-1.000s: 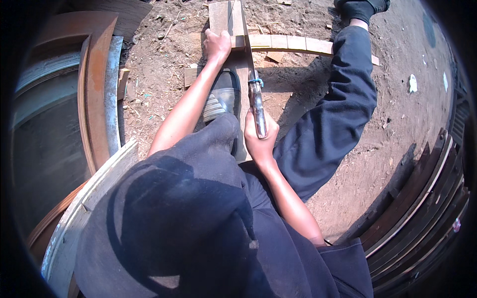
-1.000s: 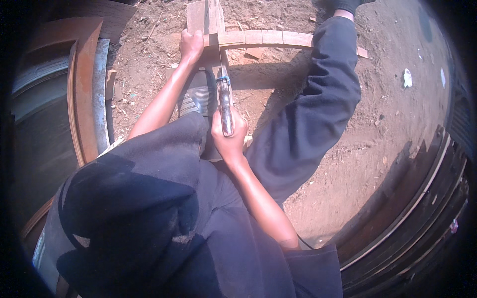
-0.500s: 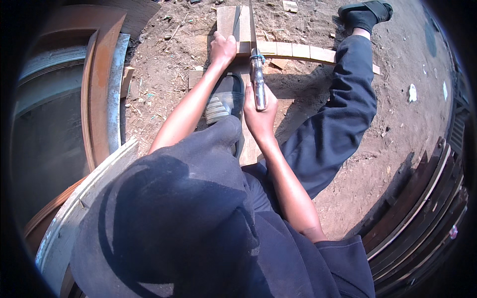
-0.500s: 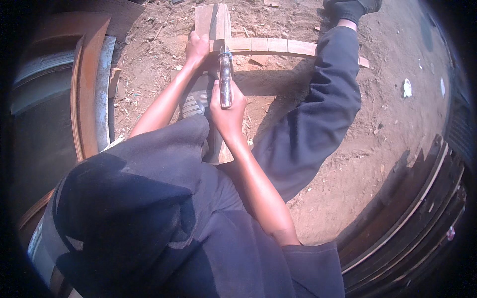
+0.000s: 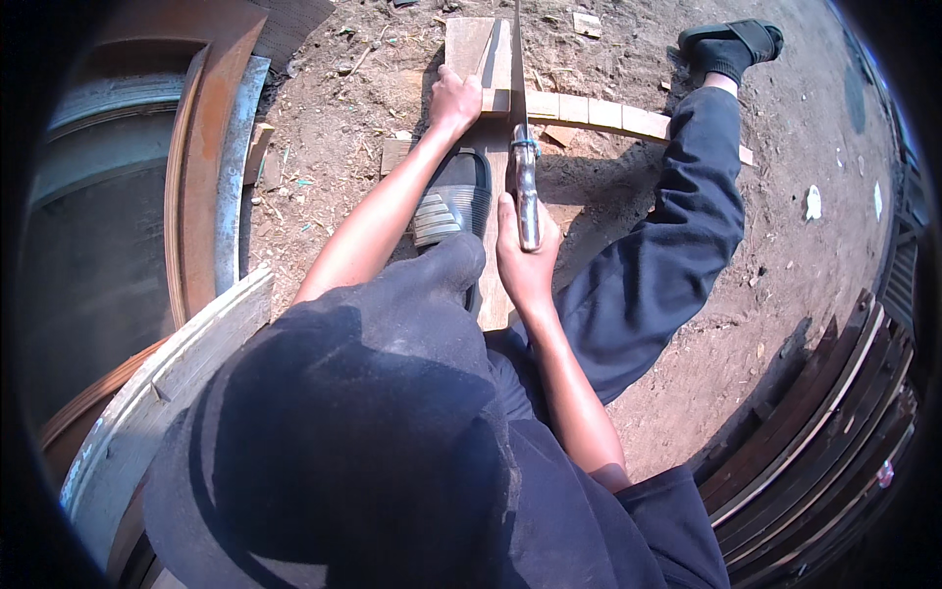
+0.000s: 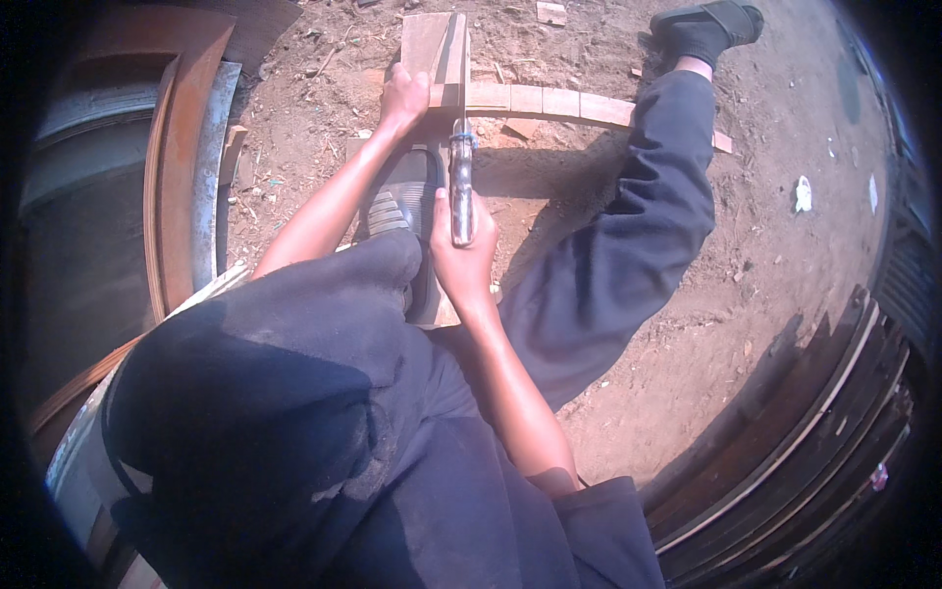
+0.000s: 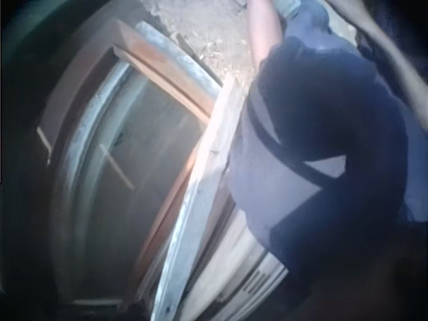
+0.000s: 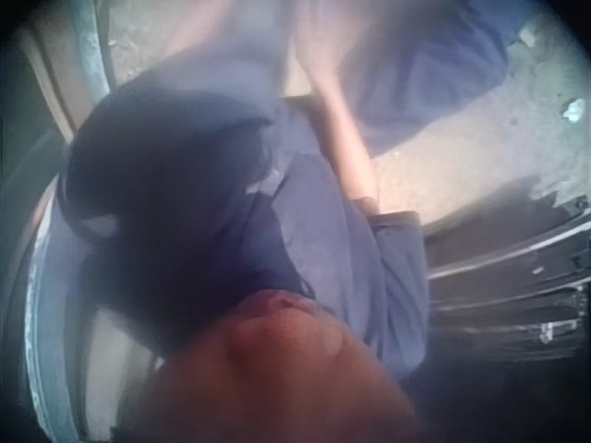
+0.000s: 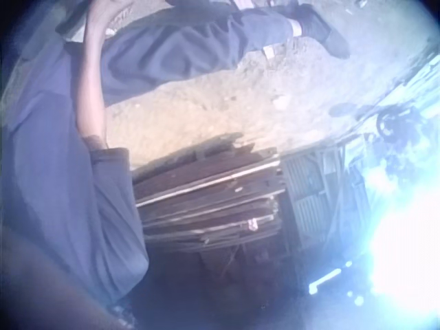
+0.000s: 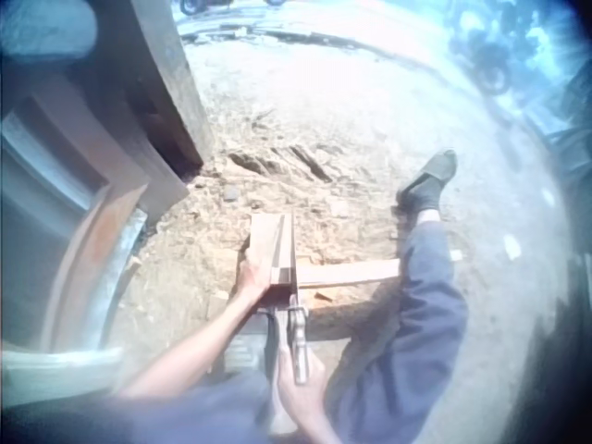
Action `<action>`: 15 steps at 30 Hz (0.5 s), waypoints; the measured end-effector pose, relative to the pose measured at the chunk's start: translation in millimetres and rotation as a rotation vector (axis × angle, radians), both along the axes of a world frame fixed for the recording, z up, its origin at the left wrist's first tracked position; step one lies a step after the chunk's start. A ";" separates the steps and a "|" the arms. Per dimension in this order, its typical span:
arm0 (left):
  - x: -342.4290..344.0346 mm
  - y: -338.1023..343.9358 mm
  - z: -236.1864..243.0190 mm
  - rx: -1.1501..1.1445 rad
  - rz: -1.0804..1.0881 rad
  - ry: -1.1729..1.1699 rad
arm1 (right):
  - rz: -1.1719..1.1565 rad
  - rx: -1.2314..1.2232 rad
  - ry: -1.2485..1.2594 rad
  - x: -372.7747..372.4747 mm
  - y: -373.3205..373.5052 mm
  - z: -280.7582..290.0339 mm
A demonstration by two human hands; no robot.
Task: The person sits on the ground and uses a hand saw to cut a small piece of wood resting on a wooden support. The person holds the wood with the left hand and saws with the right hand, periodically adjusting the wood's position.
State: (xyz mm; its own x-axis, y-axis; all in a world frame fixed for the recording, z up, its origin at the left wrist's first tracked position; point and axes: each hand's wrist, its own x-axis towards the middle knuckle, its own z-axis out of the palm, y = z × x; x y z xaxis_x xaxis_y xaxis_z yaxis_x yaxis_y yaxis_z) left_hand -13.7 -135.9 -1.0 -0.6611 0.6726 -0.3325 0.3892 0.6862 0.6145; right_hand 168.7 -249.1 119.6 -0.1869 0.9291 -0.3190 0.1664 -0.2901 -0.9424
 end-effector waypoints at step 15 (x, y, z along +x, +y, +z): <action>-8.3 1.5 -4.0 -0.018 -0.003 -0.009 | 0.107 0.068 -0.158 40.7 -46.0 -3.9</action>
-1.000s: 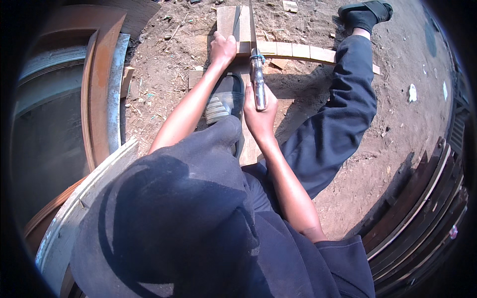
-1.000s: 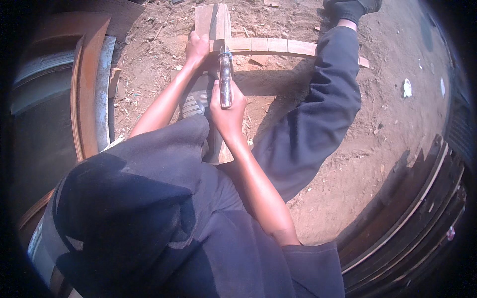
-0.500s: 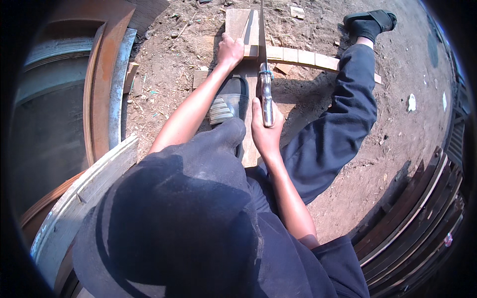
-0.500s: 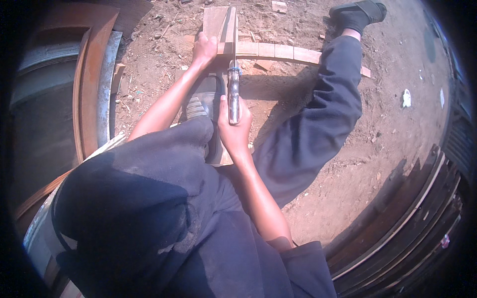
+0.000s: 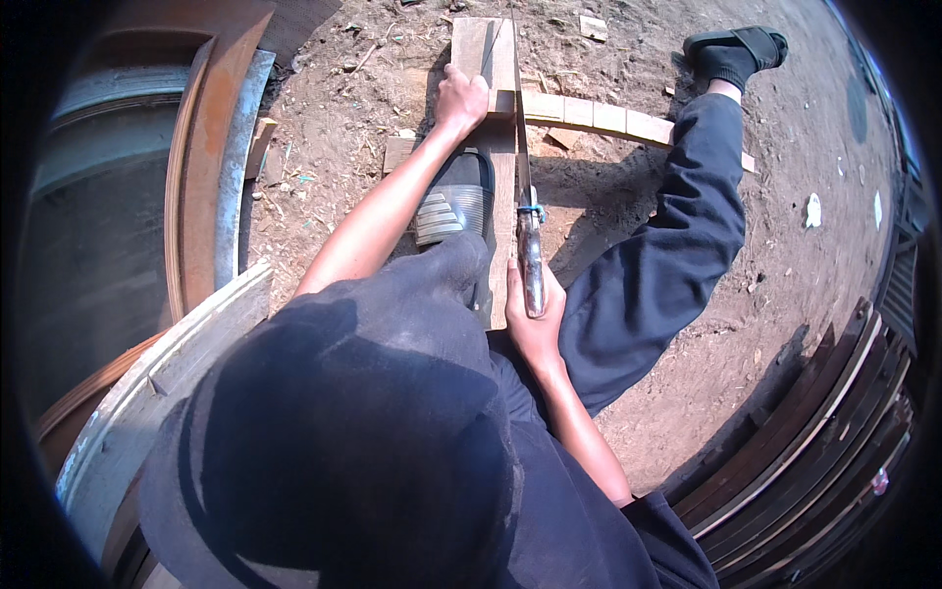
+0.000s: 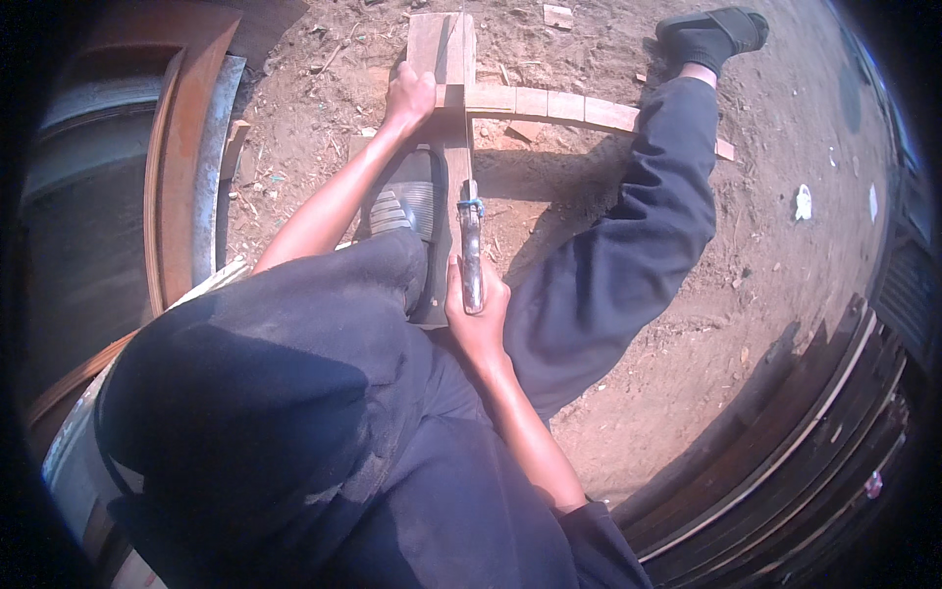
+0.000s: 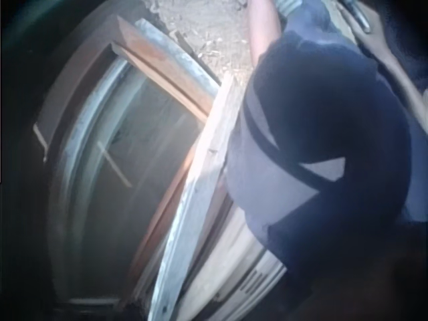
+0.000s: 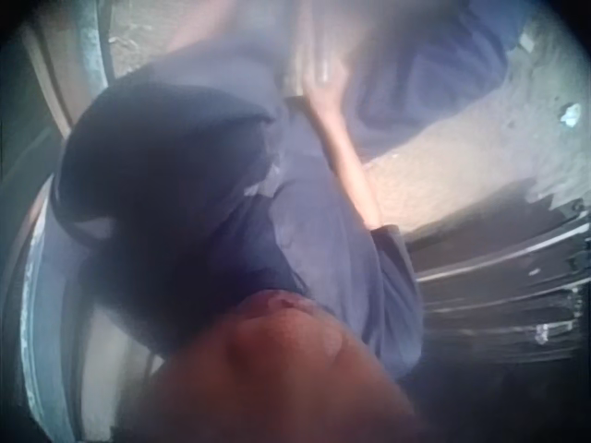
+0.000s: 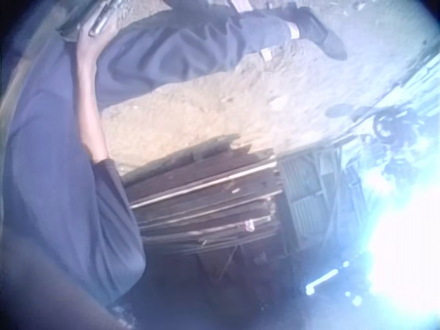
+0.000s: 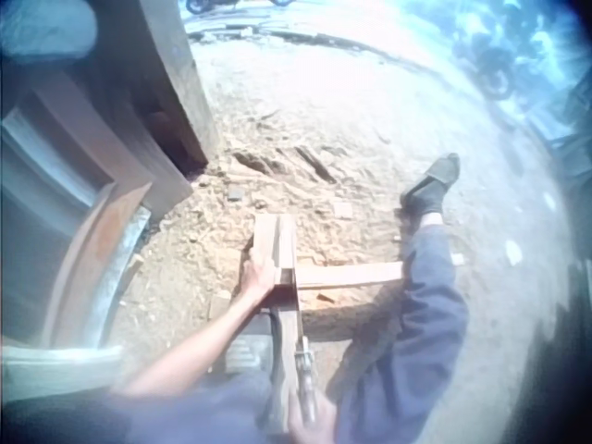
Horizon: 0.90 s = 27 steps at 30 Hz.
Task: The person sits on the ground and uses a hand saw to cut a small piece of wood resting on a wooden support. The person holds the wood with the left hand and saws with the right hand, periodically adjusting the wood's position.
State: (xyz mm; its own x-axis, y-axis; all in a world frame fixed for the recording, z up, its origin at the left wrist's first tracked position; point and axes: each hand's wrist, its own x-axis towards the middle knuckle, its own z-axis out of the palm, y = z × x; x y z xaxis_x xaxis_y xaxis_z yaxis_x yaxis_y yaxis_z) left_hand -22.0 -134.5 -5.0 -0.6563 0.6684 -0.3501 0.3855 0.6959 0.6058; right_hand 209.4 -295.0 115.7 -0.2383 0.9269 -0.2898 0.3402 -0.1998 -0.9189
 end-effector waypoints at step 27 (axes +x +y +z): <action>7.5 2.1 7.4 -0.019 -0.051 -0.027 | -0.051 -0.112 0.017 -2.3 0.1 32.9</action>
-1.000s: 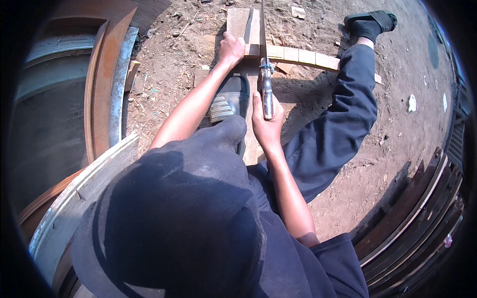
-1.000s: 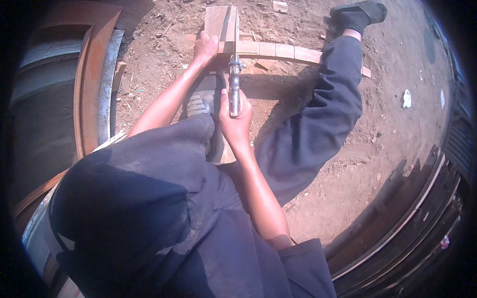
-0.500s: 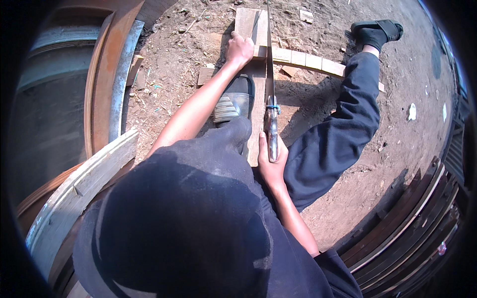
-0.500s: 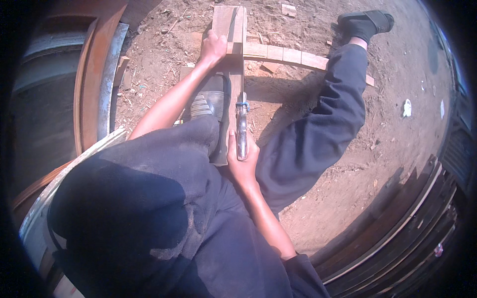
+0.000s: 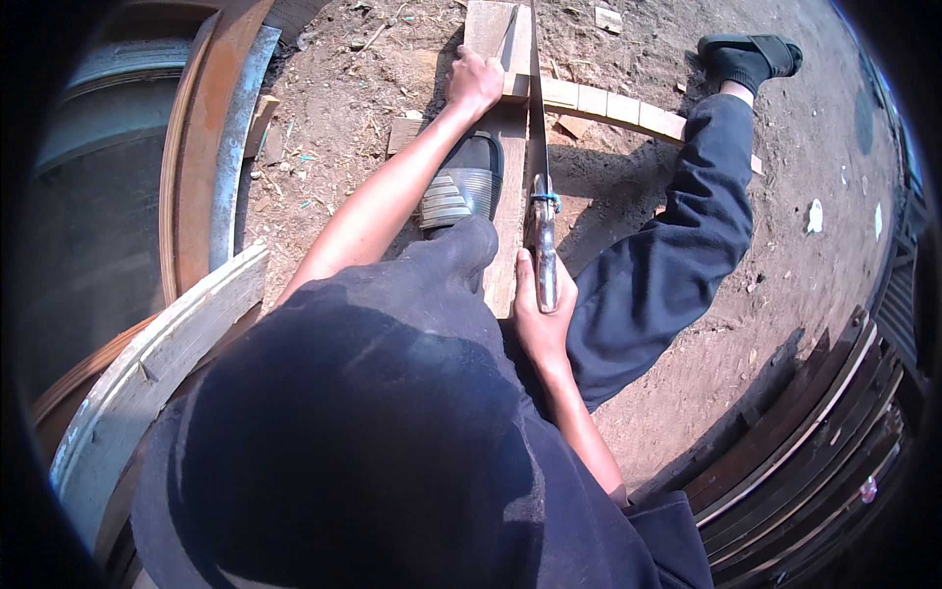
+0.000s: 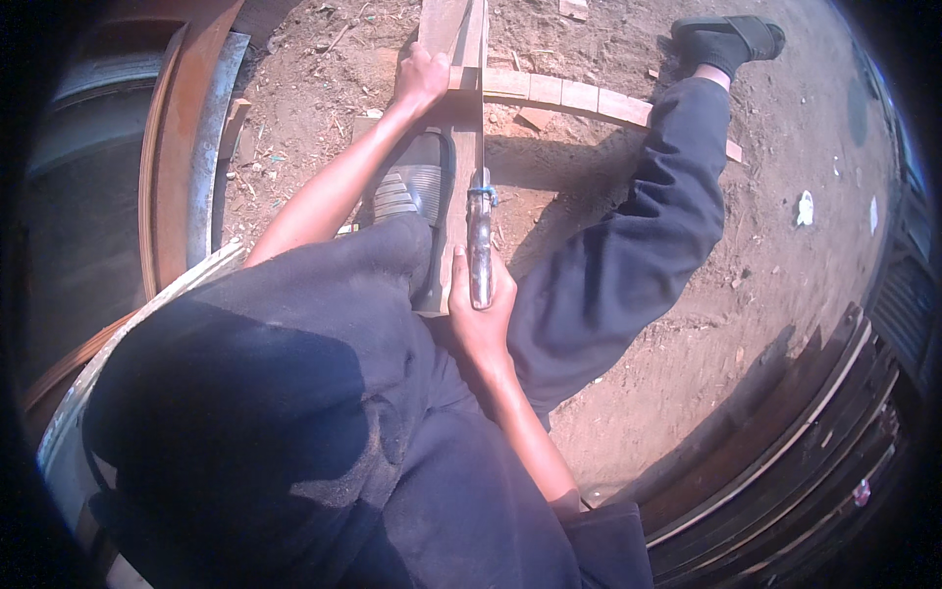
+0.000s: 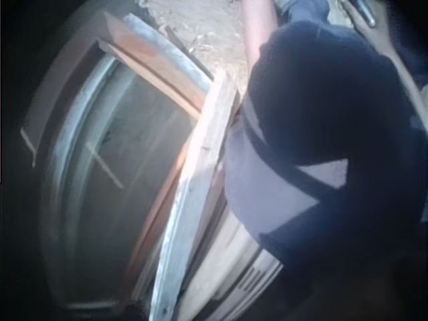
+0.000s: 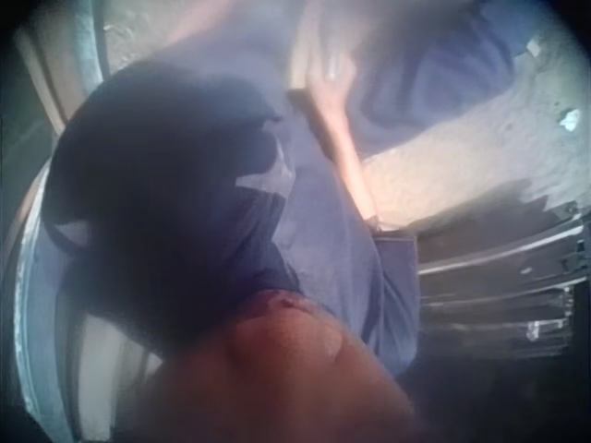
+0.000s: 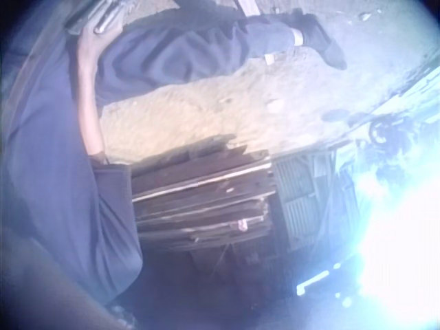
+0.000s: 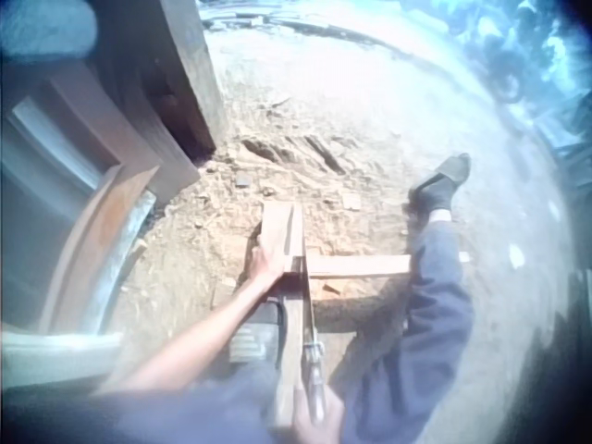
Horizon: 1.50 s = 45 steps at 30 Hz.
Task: The person sits on the ground and uses a hand saw to cut a small piece of wood resting on a wooden support. The person holds the wood with the left hand and saws with the right hand, periodically adjusting the wood's position.
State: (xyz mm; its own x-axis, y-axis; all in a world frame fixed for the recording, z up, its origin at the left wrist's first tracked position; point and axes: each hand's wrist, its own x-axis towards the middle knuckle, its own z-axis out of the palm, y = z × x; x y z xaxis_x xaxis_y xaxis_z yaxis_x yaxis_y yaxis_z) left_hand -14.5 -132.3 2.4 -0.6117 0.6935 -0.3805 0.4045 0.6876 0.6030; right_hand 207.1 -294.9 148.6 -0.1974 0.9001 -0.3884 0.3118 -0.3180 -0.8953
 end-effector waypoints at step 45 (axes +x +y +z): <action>-0.6 1.2 -1.9 0.034 0.055 0.019 | 0.038 0.061 0.025 -28.6 41.7 -20.4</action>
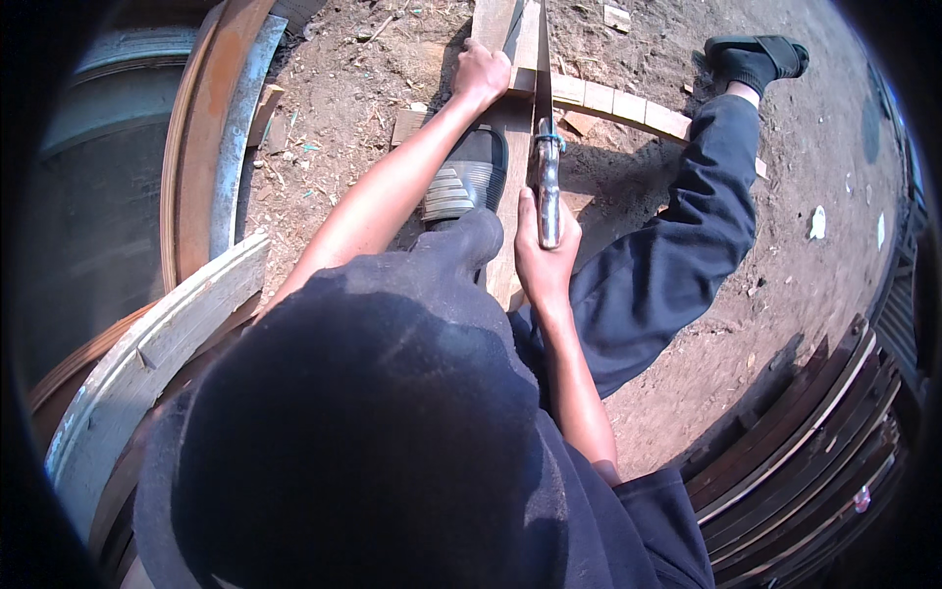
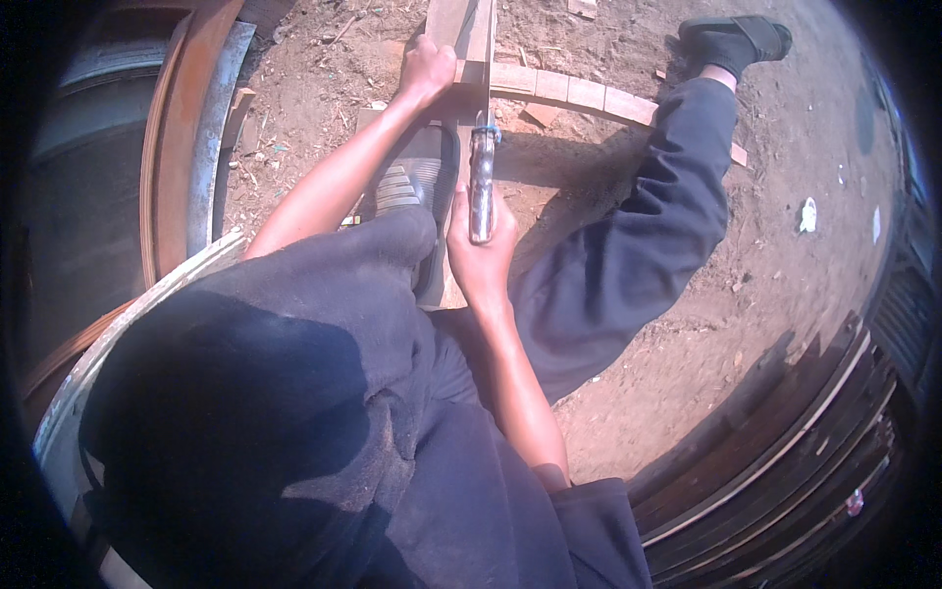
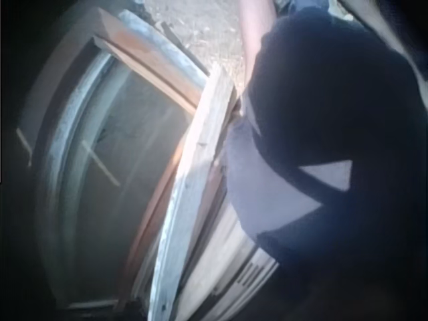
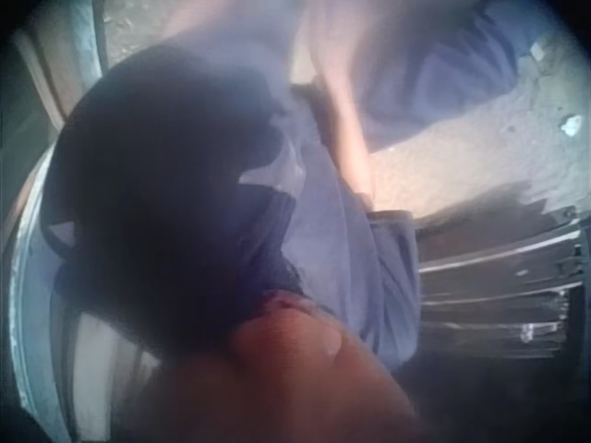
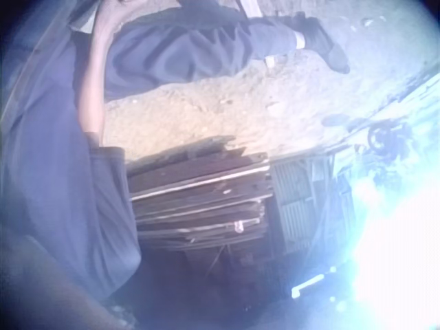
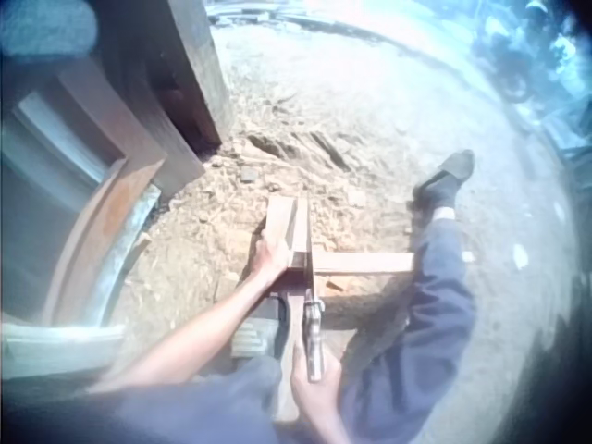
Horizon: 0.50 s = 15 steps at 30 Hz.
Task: The person sits on the ground and uses a hand saw to cut a small piece of wood resting on a wooden support. The person holds the wood with the left hand and saws with the right hand, periodically adjusting the wood's position.
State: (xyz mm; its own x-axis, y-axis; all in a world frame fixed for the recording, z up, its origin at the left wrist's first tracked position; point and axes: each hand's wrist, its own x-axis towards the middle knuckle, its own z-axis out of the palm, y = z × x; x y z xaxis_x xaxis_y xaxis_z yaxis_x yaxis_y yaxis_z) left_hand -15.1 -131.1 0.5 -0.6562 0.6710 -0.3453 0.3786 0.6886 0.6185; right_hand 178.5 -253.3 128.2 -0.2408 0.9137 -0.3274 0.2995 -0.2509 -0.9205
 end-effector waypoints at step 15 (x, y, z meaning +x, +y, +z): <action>1.0 -2.3 1.2 -0.057 0.010 -0.031 | -0.031 0.056 -0.037 27.5 -44.7 -0.9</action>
